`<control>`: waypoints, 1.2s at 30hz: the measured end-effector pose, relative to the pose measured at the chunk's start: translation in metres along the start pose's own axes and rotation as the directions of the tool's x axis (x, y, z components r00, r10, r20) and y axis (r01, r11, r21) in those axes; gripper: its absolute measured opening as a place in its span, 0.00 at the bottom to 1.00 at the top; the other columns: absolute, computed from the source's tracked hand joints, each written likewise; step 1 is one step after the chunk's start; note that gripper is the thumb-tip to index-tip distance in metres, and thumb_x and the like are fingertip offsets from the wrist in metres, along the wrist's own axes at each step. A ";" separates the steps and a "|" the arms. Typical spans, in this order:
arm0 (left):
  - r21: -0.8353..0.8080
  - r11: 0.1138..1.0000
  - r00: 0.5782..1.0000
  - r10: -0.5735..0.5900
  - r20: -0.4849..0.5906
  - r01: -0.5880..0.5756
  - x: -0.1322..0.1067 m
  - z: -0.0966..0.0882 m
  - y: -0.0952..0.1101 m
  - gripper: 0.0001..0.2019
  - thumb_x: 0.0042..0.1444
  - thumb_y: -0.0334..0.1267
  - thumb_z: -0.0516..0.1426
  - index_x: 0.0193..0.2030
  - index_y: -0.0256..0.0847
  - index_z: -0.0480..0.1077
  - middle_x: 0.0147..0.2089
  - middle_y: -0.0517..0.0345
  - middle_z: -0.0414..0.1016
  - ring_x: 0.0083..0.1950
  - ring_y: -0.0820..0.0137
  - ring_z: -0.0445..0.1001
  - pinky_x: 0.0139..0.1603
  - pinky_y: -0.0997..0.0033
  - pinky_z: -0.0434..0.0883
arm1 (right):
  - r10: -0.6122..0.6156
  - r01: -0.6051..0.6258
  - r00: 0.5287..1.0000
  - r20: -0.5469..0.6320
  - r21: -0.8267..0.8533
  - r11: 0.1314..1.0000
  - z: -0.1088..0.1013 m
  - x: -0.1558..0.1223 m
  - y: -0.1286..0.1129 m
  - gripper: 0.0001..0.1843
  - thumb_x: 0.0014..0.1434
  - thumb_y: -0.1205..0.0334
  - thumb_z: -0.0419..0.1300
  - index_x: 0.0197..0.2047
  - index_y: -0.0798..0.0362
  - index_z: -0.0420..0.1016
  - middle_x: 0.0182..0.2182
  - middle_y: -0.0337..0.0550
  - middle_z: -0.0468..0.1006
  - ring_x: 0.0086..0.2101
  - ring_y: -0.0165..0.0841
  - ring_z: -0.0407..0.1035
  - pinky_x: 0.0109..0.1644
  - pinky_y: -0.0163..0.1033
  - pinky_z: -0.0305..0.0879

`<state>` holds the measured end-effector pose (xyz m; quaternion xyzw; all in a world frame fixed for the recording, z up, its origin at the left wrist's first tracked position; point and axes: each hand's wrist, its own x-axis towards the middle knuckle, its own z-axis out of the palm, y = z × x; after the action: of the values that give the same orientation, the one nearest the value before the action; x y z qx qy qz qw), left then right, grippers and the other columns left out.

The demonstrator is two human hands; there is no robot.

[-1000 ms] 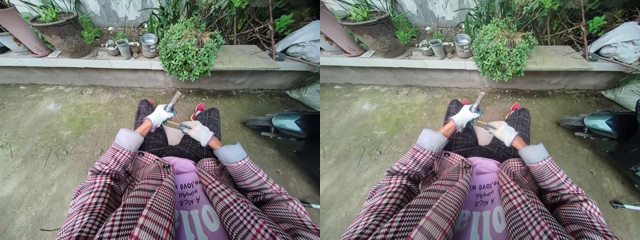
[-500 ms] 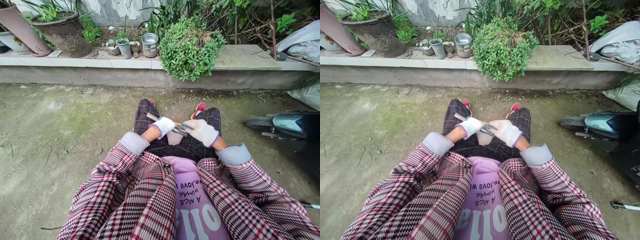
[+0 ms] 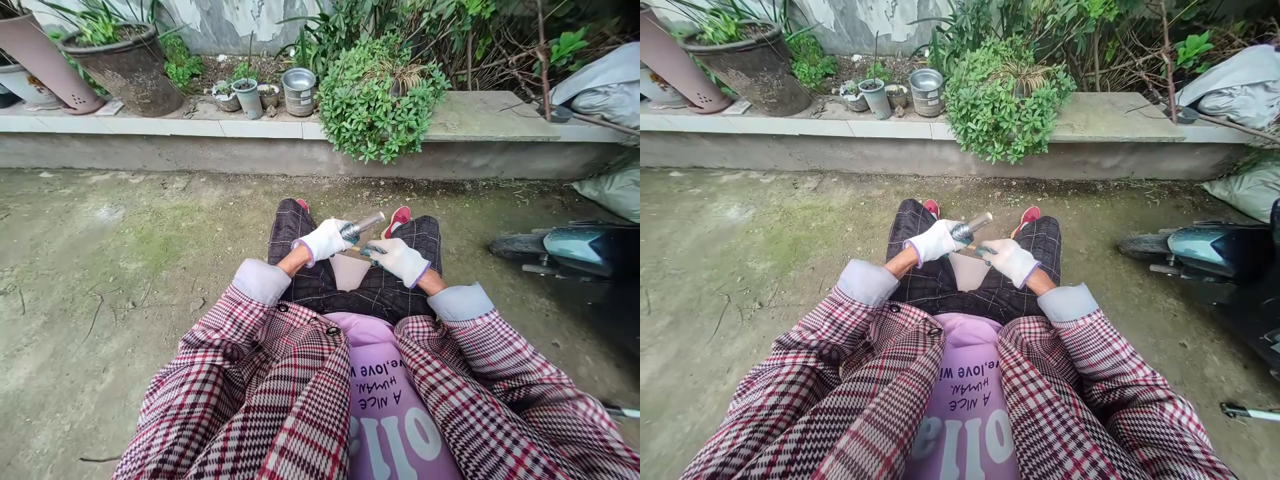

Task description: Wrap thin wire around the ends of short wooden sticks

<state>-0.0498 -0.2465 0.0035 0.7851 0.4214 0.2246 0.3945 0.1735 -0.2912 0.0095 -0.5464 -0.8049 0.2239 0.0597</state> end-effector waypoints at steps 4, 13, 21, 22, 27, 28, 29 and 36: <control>-0.062 0.987 0.982 -0.153 -0.107 0.147 0.002 -0.005 -0.005 0.07 0.51 0.36 0.61 0.36 0.34 0.75 0.25 0.65 0.67 0.25 0.76 0.61 0.26 0.77 0.58 | -0.035 0.032 0.998 0.055 0.051 0.998 0.001 -0.007 -0.015 0.16 0.70 0.60 0.56 0.49 0.51 0.85 0.38 0.42 0.87 0.37 0.35 0.79 0.43 0.36 0.69; 0.307 0.919 0.963 -0.195 -0.186 0.245 0.007 -0.010 -0.008 0.11 0.59 0.33 0.61 0.47 0.34 0.78 0.35 0.54 0.79 0.34 0.68 0.75 0.36 0.73 0.69 | -0.239 0.224 0.966 0.094 0.146 0.964 0.010 -0.028 -0.038 0.16 0.70 0.60 0.56 0.54 0.47 0.84 0.52 0.42 0.86 0.51 0.38 0.80 0.60 0.41 0.70; 0.825 0.548 0.973 -0.078 0.216 -0.139 -0.012 0.011 0.004 0.13 0.63 0.26 0.54 0.49 0.33 0.78 0.39 0.39 0.81 0.43 0.52 0.83 0.41 0.63 0.71 | -0.067 0.066 0.994 -0.087 -0.012 0.998 -0.025 -0.023 -0.020 0.16 0.69 0.62 0.58 0.53 0.50 0.85 0.49 0.47 0.87 0.48 0.41 0.80 0.55 0.42 0.72; 0.813 0.547 0.956 -0.070 0.285 -0.202 -0.013 0.016 0.006 0.13 0.63 0.26 0.54 0.48 0.34 0.78 0.38 0.40 0.81 0.42 0.52 0.83 0.40 0.63 0.71 | -0.050 0.046 0.994 -0.096 -0.035 0.998 -0.026 -0.019 -0.013 0.15 0.68 0.63 0.58 0.52 0.51 0.85 0.48 0.47 0.87 0.48 0.41 0.80 0.54 0.42 0.72; 0.723 0.652 0.942 -0.038 0.333 -0.229 -0.017 0.021 0.024 0.12 0.63 0.31 0.55 0.48 0.38 0.80 0.34 0.47 0.81 0.36 0.57 0.81 0.36 0.66 0.68 | 0.037 -0.043 0.995 -0.091 -0.063 0.997 -0.018 0.000 0.019 0.13 0.68 0.65 0.57 0.46 0.52 0.85 0.44 0.47 0.87 0.44 0.39 0.80 0.49 0.39 0.72; 0.671 0.712 0.949 -0.018 0.314 -0.208 -0.016 0.018 0.027 0.12 0.63 0.33 0.56 0.47 0.39 0.80 0.33 0.49 0.80 0.34 0.60 0.79 0.35 0.68 0.67 | 0.042 -0.047 0.996 -0.076 -0.055 0.997 -0.016 0.002 0.022 0.13 0.69 0.64 0.57 0.46 0.53 0.85 0.44 0.48 0.87 0.42 0.38 0.79 0.48 0.39 0.71; 0.602 0.777 0.959 0.007 0.284 -0.184 -0.015 0.015 0.028 0.11 0.62 0.35 0.57 0.46 0.38 0.80 0.32 0.53 0.79 0.33 0.64 0.77 0.34 0.69 0.66 | 0.043 -0.046 0.997 -0.063 -0.049 0.998 -0.013 0.004 0.023 0.13 0.69 0.64 0.57 0.46 0.54 0.85 0.43 0.48 0.87 0.42 0.38 0.79 0.48 0.38 0.71; 0.089 0.996 0.998 -0.024 -0.061 0.029 -0.002 -0.005 0.005 0.06 0.52 0.36 0.60 0.33 0.34 0.74 0.26 0.63 0.68 0.28 0.75 0.63 0.29 0.75 0.61 | -0.020 0.022 1.000 0.023 -0.084 0.996 0.009 -0.001 -0.002 0.14 0.71 0.59 0.56 0.48 0.50 0.85 0.42 0.45 0.87 0.39 0.38 0.80 0.46 0.38 0.71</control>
<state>-0.0518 -0.2475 0.0104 0.7892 0.4532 0.2237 0.3490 0.1693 -0.2950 0.0027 -0.5373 -0.8199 0.1952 0.0298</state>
